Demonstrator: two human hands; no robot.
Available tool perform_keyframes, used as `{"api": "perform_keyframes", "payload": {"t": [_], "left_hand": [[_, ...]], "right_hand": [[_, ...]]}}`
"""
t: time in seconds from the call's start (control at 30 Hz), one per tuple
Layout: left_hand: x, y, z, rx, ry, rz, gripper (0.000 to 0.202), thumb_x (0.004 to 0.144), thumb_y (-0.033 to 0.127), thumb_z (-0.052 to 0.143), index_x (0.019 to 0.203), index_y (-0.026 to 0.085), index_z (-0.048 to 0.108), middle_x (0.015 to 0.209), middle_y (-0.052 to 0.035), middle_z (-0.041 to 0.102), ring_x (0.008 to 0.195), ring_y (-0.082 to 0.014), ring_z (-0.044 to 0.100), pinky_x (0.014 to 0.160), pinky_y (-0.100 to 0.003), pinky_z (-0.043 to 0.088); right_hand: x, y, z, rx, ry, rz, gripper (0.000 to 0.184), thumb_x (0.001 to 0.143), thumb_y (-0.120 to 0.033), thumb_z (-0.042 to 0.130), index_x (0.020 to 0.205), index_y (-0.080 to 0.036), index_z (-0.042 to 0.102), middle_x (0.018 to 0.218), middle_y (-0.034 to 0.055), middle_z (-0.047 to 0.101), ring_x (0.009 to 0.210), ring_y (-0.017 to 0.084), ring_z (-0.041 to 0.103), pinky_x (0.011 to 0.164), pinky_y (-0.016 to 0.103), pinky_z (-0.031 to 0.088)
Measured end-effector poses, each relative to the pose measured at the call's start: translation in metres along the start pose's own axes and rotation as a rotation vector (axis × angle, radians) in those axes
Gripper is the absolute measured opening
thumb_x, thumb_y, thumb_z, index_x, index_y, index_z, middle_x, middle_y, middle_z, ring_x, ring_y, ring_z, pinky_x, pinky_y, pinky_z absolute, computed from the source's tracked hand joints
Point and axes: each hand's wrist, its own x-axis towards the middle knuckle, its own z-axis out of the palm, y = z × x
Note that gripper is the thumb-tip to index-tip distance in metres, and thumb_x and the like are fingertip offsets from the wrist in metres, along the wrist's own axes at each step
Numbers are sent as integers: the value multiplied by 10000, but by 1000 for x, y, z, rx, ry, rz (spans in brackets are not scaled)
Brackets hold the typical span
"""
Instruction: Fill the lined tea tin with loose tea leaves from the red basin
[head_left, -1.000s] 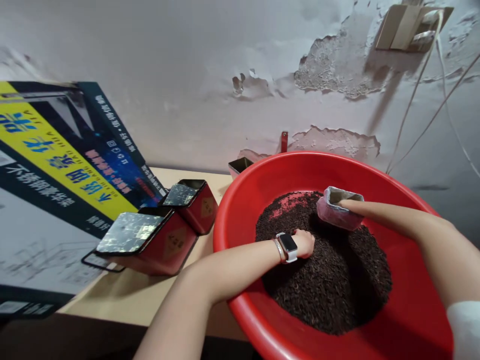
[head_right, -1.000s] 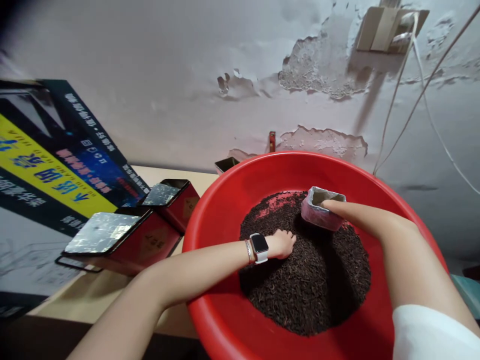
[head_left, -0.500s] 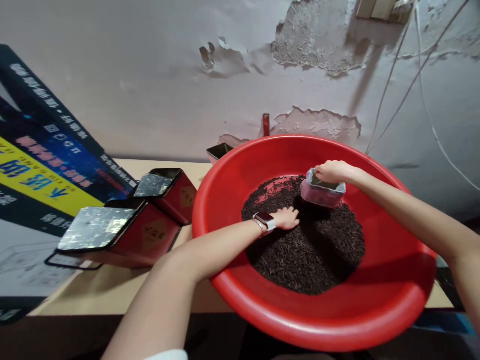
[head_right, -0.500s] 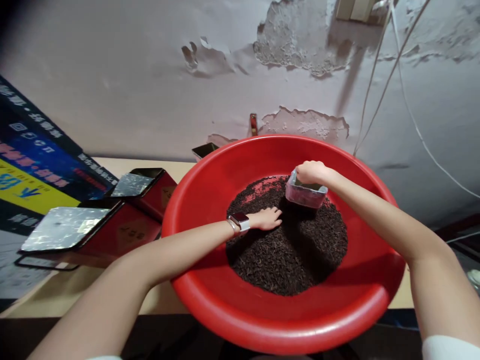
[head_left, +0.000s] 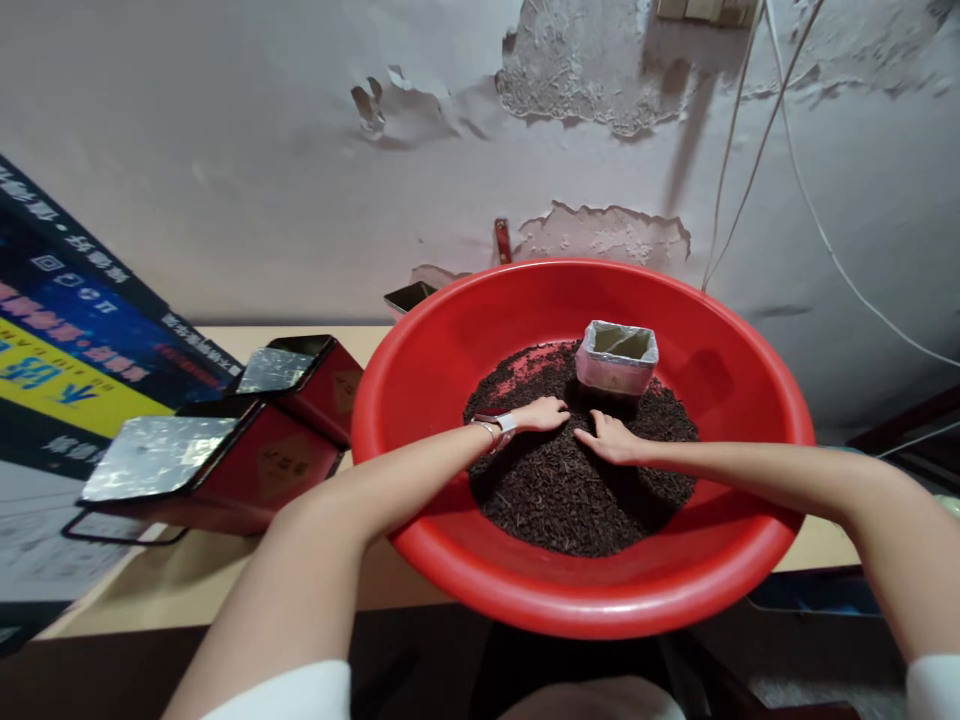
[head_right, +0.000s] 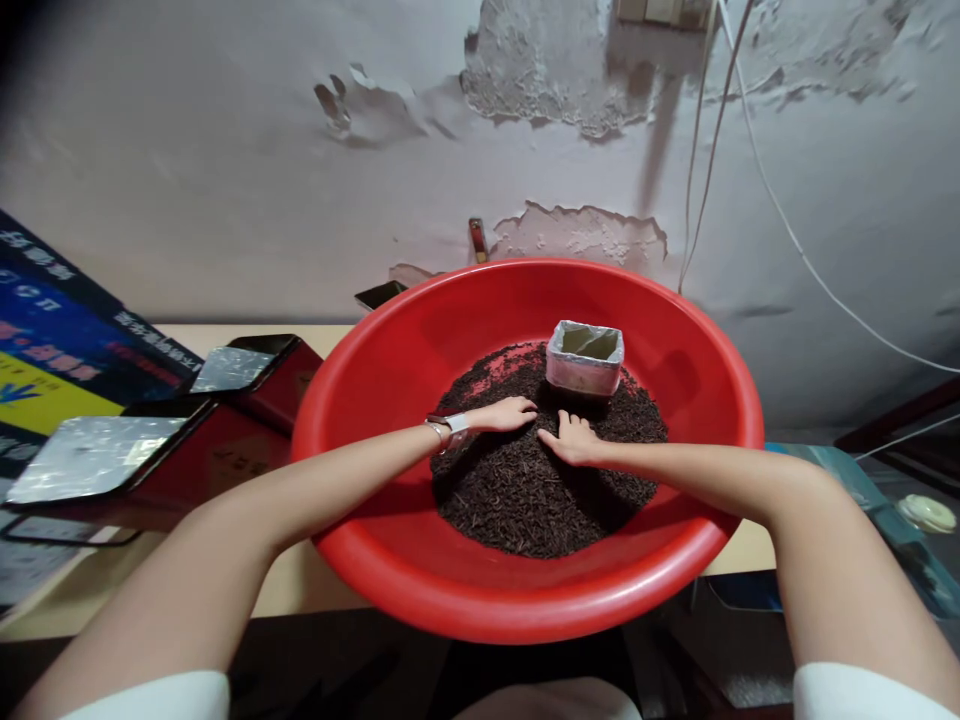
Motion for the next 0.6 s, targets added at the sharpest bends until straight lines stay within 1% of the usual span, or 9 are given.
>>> {"api": "perform_keyframes", "payload": {"t": [0.07, 0.1, 0.17, 0.27, 0.37, 0.47, 0.53, 0.6], "left_hand": [[1, -5, -6, -39, -25, 15, 402, 938, 261, 356, 1228, 164, 616, 1335, -67, 600, 1176, -188, 582, 979, -263, 440], [1, -8, -9, -58, -34, 21, 404, 942, 253, 343, 1225, 172, 620, 1321, -46, 613, 1146, -171, 599, 958, -247, 453], [0, -11, -14, -84, -42, 29, 415, 956, 253, 311, 1214, 177, 627, 1283, -25, 640, 1095, -152, 618, 920, -229, 470], [-1, -13, -17, -84, -40, 19, 417, 963, 271, 305, 1188, 150, 634, 1263, -51, 651, 1078, -158, 619, 902, -227, 470], [-1, -13, -18, -67, -45, 3, 421, 963, 295, 312, 1157, 123, 644, 1268, -89, 641, 1076, -174, 618, 896, -229, 466], [0, -12, -18, -53, -56, -2, 437, 967, 322, 308, 1144, 114, 650, 1281, -109, 630, 1101, -194, 609, 928, -252, 455], [1, -13, -17, -46, -57, -2, 435, 965, 322, 322, 1179, 109, 635, 1322, -120, 600, 1156, -208, 582, 978, -272, 427], [1, -14, -15, -42, -54, -2, 433, 964, 315, 329, 1213, 111, 619, 1355, -124, 574, 1197, -215, 558, 1011, -282, 403]], "right_hand": [[-3, 1, 5, 180, 21, -1, 827, 865, -617, 490, 1453, -62, 314, 1484, 233, 370, 1373, 300, 383, 1121, 412, 317], [-5, 1, 6, 272, 29, -21, 890, 827, -622, 551, 1468, -63, 287, 1505, 221, 341, 1387, 292, 360, 1144, 396, 290], [-8, 2, 8, 406, 30, -67, 968, 759, -609, 647, 1487, -99, 264, 1517, 188, 336, 1388, 277, 360, 1163, 393, 269], [-9, 2, 6, 512, -11, -154, 964, 712, -571, 711, 1487, -181, 294, 1512, 132, 368, 1374, 258, 384, 1163, 414, 277], [-10, -2, 3, 556, -77, -245, 973, 677, -570, 741, 1475, -189, 336, 1491, 117, 403, 1359, 249, 404, 1155, 403, 294], [-13, -13, 2, 468, -166, -352, 1022, 631, -587, 769, 1477, -206, 342, 1501, 122, 380, 1372, 271, 373, 1156, 420, 278], [-17, -22, 4, 306, -220, -457, 1081, 580, -586, 803, 1486, -239, 327, 1495, 134, 369, 1378, 314, 348, 1140, 471, 280], [-22, -31, 4, 118, -261, -544, 1108, 561, -563, 825, 1493, -255, 312, 1456, 161, 387, 1349, 361, 370, 1090, 518, 326]]}}
